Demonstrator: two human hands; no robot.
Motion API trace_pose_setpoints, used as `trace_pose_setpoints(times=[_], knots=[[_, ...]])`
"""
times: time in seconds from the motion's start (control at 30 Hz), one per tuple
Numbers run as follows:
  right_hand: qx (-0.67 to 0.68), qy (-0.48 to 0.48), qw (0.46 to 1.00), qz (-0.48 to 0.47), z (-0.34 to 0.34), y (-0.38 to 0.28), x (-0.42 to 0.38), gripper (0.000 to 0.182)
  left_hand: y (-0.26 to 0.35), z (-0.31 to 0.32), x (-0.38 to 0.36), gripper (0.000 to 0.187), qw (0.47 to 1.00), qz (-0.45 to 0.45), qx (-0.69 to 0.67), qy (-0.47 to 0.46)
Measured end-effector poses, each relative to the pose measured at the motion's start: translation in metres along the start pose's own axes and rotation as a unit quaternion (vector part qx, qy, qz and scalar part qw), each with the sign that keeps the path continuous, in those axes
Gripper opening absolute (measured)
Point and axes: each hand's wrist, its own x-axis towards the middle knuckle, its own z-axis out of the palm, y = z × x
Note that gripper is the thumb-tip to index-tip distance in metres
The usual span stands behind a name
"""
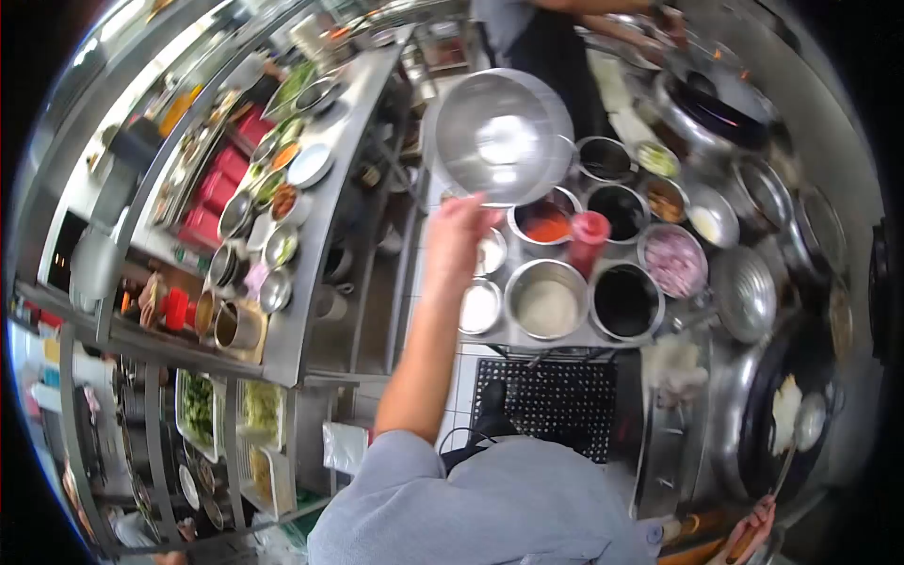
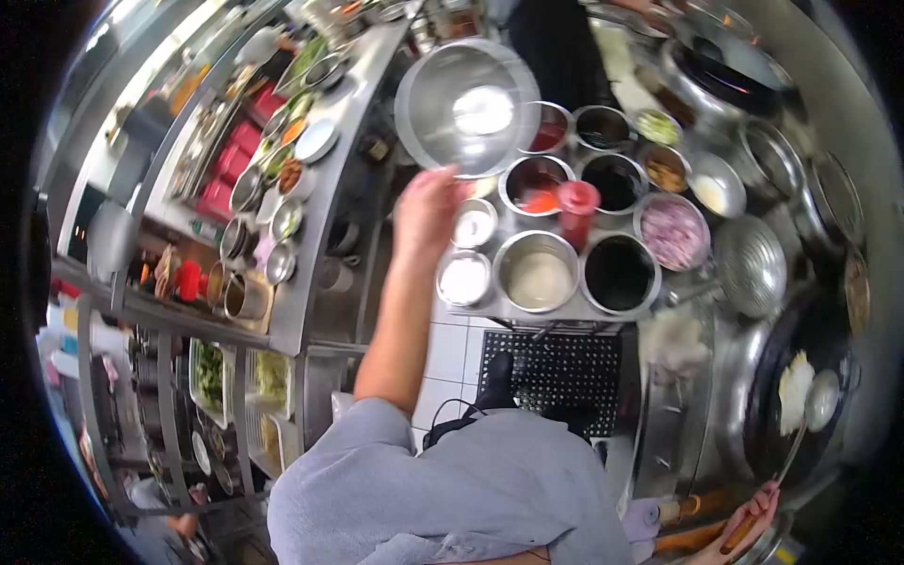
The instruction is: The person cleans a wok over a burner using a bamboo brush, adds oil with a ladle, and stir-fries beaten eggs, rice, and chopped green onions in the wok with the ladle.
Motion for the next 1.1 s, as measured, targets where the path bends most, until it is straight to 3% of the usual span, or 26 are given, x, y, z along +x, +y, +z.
trace_pose_setpoints(times=[0.1,0.17,0.23,0.3,0.37,0.43,0.5,0.53,0.6,0.63,0.7,0.73,0.8,0.83,0.9,0.93,1.0,1.03,1.1], knots=[[-0.080,-0.051,0.995,0.011,-0.002,-0.006,0.039,0.038,0.050,-0.177,0.013,0.007,0.968,0.089,-0.080,0.222],[-0.109,-0.061,0.992,0.029,-0.030,-0.023,0.072,0.038,0.063,-0.291,0.006,0.008,0.925,0.139,-0.057,0.348],[-0.135,-0.056,0.989,0.032,-0.042,-0.032,0.092,0.038,0.055,-0.434,0.009,0.010,0.889,0.104,-0.061,0.442],[-0.149,-0.033,0.988,0.008,-0.033,-0.027,0.096,0.039,0.062,-0.495,-0.002,0.008,0.858,0.094,-0.099,0.495],[-0.164,-0.021,0.986,-0.020,-0.027,-0.026,0.098,0.040,0.053,-0.538,0.001,0.025,0.836,0.111,-0.134,0.521],[-0.178,-0.016,0.982,-0.054,-0.025,-0.029,0.101,0.040,0.052,-0.554,0.003,0.045,0.821,0.134,-0.175,0.527],[-0.198,-0.020,0.976,-0.087,-0.034,-0.039,0.106,0.041,0.049,-0.520,0.006,0.067,0.813,0.162,-0.228,0.511],[-0.179,0.011,0.979,-0.096,-0.009,-0.025,0.095,0.043,0.046,-0.485,0.005,0.091,0.852,0.140,-0.185,0.470],[-0.142,0.073,0.980,-0.117,0.049,0.009,0.065,0.048,0.020,-0.491,0.048,0.090,0.890,0.085,-0.184,0.407],[-0.168,0.040,0.977,-0.122,0.036,-0.001,0.070,0.050,0.010,-0.493,0.073,0.089,0.908,0.054,-0.183,0.374],[-0.218,-0.022,0.967,-0.131,0.023,-0.007,0.083,0.056,0.020,-0.500,0.125,0.087,0.897,0.090,-0.178,0.394],[-0.207,-0.119,0.964,-0.120,0.022,-0.009,0.084,0.050,0.028,-0.509,0.149,0.078,0.867,0.054,-0.210,0.448],[-0.182,-0.306,0.929,-0.098,0.032,-0.011,0.086,0.040,0.024,-0.534,0.176,0.060,0.852,0.074,-0.194,0.480],[-0.219,-0.203,0.933,-0.198,0.041,-0.006,0.083,0.038,0.022,-0.546,0.187,0.053,0.848,0.080,-0.168,0.497],[-0.276,0.018,0.883,-0.378,0.054,0.004,0.086,0.035,0.027,-0.551,0.195,0.040,0.841,0.077,-0.199,0.498],[-0.373,0.127,0.819,-0.416,0.063,0.006,0.087,0.032,0.032,-0.545,0.194,0.033,0.831,0.073,-0.195,0.516],[-0.538,0.336,0.631,-0.447,0.094,0.009,0.086,0.028,0.035,-0.521,0.183,0.030,0.836,0.081,-0.171,0.515],[-0.550,0.382,0.592,-0.449,0.100,0.005,0.085,0.031,0.034,-0.509,0.176,0.028,0.840,0.085,-0.160,0.512],[-0.488,0.343,0.660,-0.456,0.124,-0.016,0.094,0.036,0.021,-0.514,0.170,0.023,0.867,0.085,-0.192,0.452]])
